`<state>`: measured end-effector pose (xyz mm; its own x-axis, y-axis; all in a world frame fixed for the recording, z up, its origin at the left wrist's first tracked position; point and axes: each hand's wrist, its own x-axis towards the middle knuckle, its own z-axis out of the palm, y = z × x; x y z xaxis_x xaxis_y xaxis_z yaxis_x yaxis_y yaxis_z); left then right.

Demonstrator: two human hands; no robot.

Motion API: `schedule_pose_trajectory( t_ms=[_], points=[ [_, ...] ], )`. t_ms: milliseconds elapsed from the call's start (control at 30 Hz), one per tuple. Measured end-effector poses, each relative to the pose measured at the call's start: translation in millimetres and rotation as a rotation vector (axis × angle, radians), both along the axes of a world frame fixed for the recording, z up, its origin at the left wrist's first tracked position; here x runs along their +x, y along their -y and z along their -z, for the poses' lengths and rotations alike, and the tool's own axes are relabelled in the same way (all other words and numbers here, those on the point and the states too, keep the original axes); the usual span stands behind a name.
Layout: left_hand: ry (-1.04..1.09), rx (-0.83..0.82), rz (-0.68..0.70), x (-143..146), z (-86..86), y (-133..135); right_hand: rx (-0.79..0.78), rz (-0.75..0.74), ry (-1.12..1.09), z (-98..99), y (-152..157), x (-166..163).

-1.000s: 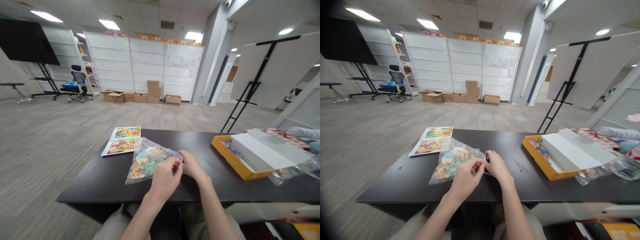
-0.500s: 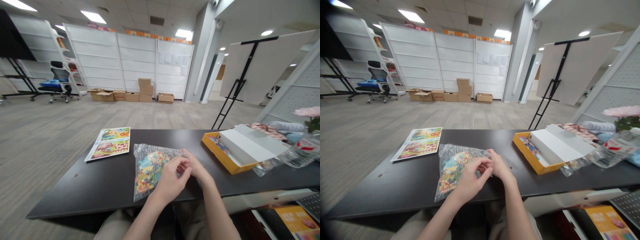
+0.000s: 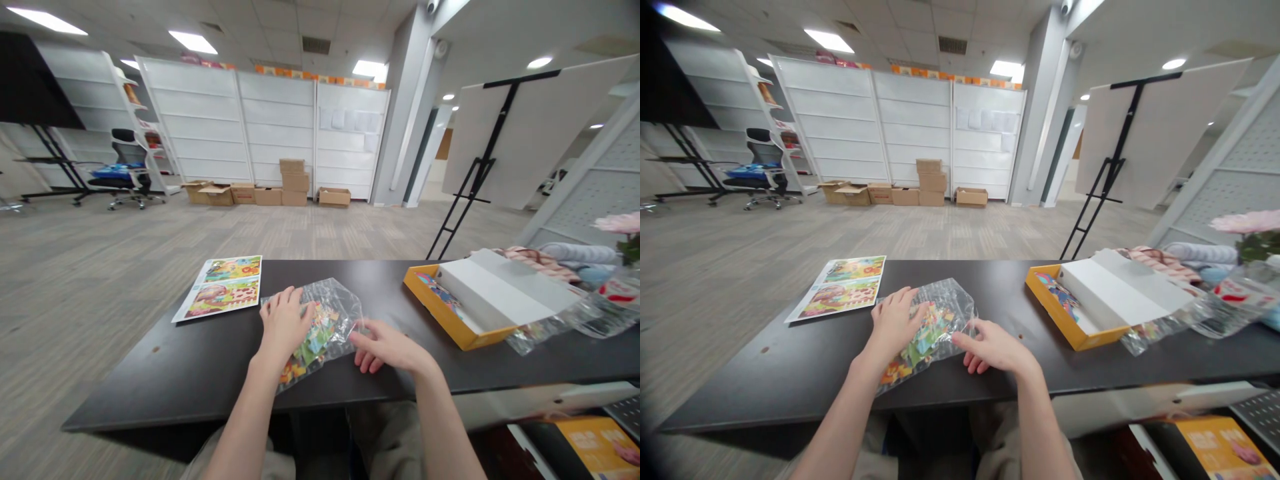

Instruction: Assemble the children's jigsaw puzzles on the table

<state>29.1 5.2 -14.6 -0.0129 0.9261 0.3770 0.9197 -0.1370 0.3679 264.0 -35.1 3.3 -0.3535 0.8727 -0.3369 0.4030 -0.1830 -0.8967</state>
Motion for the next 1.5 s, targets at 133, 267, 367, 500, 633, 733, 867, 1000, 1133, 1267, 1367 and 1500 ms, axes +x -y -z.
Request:
schedule_pose_trajectory(
  t_ms=[133, 267, 367, 500, 633, 733, 867, 1000, 1133, 1267, 1367, 1500],
  points=[
    [-0.045, -0.061, 0.012, 5.3, -2.0, 4.7, 0.225, 0.122, 0.153, 18.6, -13.8, -14.0],
    [-0.038, -0.057, 0.013, 6.9, -5.2, 9.7, 0.431, 0.239, 0.149, 28.6, -25.7, -23.3],
    [0.003, -0.004, 0.012, 9.4, -7.8, 10.8, 0.503, 0.393, -0.084, 27.0, -29.3, -33.9],
    [0.116, 0.098, -0.003, 18.4, -7.6, 9.5, 0.351, 0.585, -0.607, 14.2, -25.8, -50.6],
    [0.229, 0.194, 0.008, 34.3, -1.5, 7.3, 0.192, 0.612, -0.999, 5.7, -19.9, -68.5],
    [0.288, 0.233, 0.011, 44.9, 4.0, 4.1, 0.127, 0.677, -1.090, 9.5, -19.2, -82.7],
    [0.408, 0.291, -0.009, 49.5, 7.4, -2.1, 0.024, 0.727, -1.134, 17.6, -23.1, -93.4],
    [0.546, 0.324, 0.055, 49.3, 5.6, -4.9, -0.021, 0.785, -1.130, 19.4, -28.5, -91.8],
    [0.660, 0.345, 0.150, 51.2, 0.7, -0.3, -0.017, 0.792, -1.205, 13.1, -31.3, -77.4],
    [0.627, 0.403, 0.202, 50.8, -4.3, 6.5, 0.140, 0.818, -1.200, 0.3, -30.5, -47.5],
    [0.548, 0.435, 0.243, 48.1, -6.6, 9.9, 0.262, 0.874, -1.176, -12.6, -27.5, -17.5],
    [0.359, 0.359, 0.329, 54.3, -8.0, 17.3, 0.487, 1.021, -1.089, -35.1, -13.4, 29.7]
  ],
)
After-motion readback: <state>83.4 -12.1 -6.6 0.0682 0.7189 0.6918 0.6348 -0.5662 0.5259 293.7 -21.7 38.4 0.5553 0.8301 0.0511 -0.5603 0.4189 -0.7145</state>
